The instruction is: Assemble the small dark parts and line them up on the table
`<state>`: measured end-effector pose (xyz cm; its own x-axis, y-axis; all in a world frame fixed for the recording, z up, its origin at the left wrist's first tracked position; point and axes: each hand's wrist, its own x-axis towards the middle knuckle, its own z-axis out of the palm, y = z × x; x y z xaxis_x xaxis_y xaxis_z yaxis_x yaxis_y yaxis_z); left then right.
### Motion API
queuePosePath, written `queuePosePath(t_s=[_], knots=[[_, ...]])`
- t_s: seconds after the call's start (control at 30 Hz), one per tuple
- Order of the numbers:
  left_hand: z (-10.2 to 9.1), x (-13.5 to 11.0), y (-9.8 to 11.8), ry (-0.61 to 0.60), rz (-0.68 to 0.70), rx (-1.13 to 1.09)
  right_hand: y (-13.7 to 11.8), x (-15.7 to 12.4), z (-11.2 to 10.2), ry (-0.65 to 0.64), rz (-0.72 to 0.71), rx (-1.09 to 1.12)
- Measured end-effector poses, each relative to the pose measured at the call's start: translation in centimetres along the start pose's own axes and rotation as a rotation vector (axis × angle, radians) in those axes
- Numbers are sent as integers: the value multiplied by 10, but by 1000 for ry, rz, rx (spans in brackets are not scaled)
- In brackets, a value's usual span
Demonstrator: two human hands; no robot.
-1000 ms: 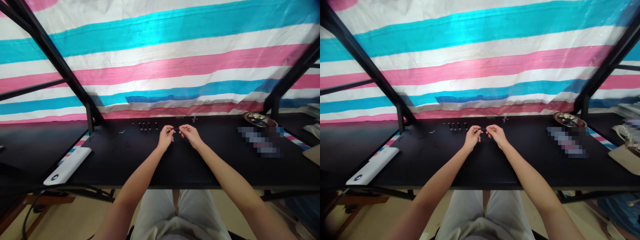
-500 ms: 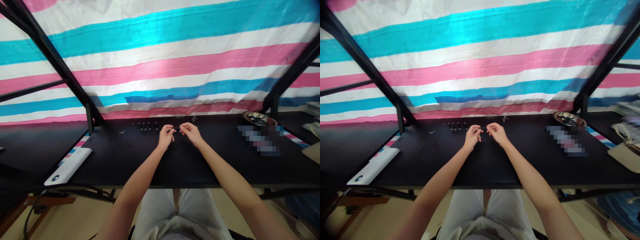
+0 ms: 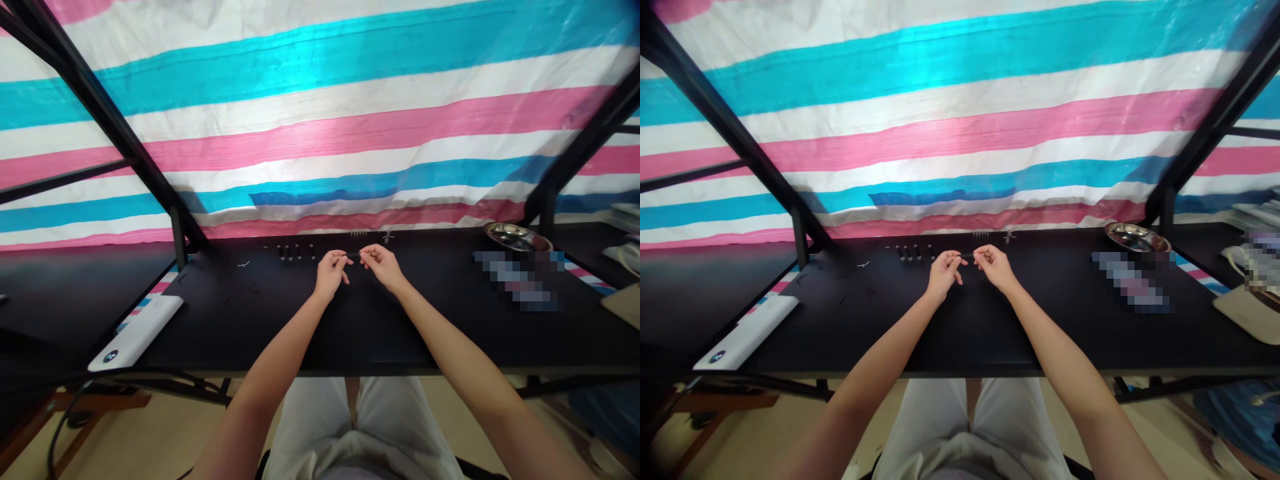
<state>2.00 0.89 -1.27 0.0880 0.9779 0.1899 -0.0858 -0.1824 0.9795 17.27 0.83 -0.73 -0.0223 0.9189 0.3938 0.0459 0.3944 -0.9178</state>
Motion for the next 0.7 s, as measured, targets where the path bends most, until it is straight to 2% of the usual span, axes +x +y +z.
queuePosePath(t_s=[0.2,0.5,0.7], knots=[[0,0,2,11,-3,33,2,1,0,-9,-15,0],[-2,0,-11,-13,36,131,1,-1,1,-19,-18,-29],[-2,-2,-7,-9,32,201,3,-1,0,-36,-12,-33]])
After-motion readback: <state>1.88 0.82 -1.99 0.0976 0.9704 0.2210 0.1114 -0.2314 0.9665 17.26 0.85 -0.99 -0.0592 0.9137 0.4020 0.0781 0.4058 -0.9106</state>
